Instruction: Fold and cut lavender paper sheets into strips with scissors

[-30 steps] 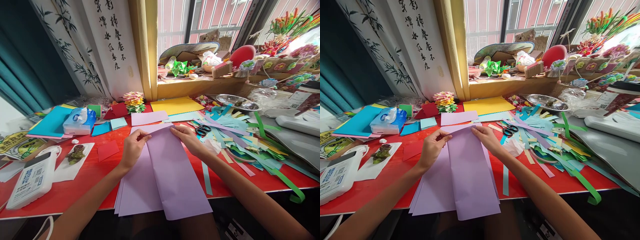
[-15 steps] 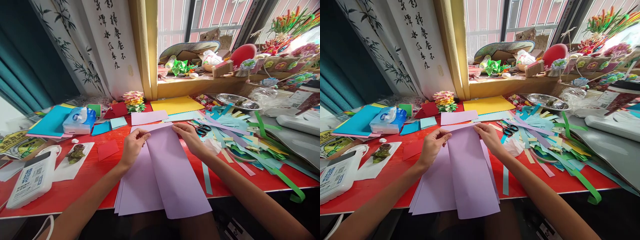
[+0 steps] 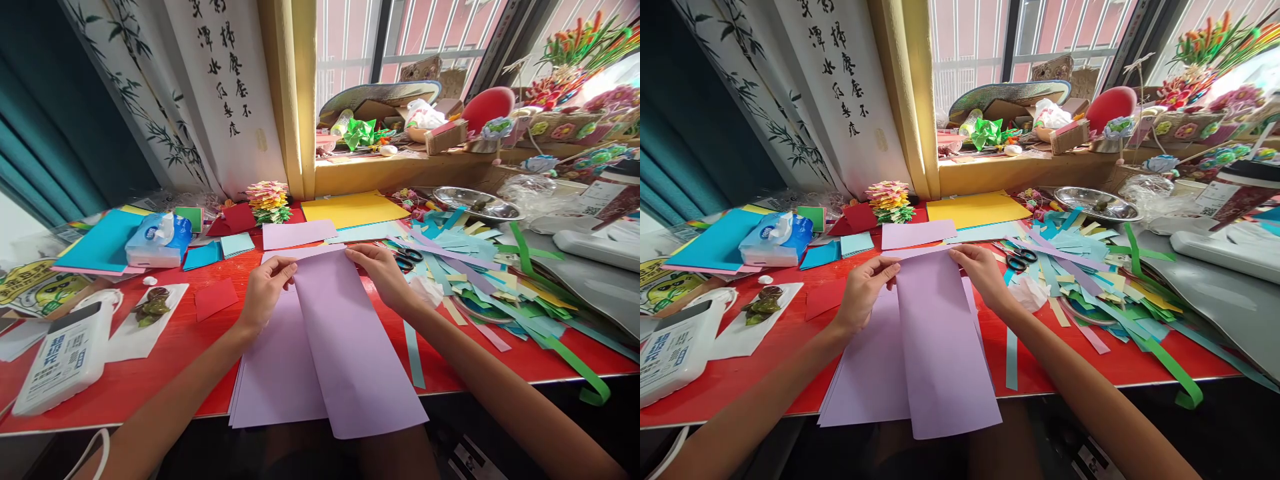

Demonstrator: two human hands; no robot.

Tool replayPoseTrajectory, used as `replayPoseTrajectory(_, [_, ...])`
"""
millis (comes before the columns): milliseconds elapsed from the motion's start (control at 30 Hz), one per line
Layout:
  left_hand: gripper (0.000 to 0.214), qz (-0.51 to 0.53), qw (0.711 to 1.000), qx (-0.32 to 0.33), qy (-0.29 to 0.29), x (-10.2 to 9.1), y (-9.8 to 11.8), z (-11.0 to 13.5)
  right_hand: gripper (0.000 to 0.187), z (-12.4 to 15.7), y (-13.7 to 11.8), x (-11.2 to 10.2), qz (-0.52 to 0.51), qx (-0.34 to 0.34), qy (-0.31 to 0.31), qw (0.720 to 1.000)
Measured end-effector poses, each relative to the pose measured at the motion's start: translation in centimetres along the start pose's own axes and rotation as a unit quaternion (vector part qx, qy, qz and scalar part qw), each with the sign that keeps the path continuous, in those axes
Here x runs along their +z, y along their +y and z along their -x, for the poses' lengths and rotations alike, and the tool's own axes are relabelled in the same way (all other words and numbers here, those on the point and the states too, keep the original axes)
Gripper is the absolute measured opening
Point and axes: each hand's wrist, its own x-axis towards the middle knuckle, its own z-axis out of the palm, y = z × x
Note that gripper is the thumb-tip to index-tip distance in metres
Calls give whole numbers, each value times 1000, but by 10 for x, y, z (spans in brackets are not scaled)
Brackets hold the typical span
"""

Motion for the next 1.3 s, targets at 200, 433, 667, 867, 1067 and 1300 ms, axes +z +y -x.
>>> replayPoseTrajectory(200, [18,5,1000,8,-1,0,-2,0,22,0,-3,0,20,7,-1,1000])
replayPoseTrajectory(433, [26,-1,999,42,18,0,-1,-1,19,-7,-1,-2,201,-75,39,976])
replayPoseTrajectory(667, [32,-10,999,39,6,0,-1,0,22,-16,-37,24,489,-268,-45,829])
replayPoseTrajectory(867, [29,23,999,43,16,-1,-3,-2,18,-32,-53,66,506,-193,-159,825])
replayPoseTrajectory(1067, [30,32,997,34,62,-2,-4,-3,14,-42,-49,77,603,-241,-141,747])
replayPoseTrajectory(1300, [31,49,994,47,89,-2,-1,-6,13,-48,-46,80,603,-341,-133,709])
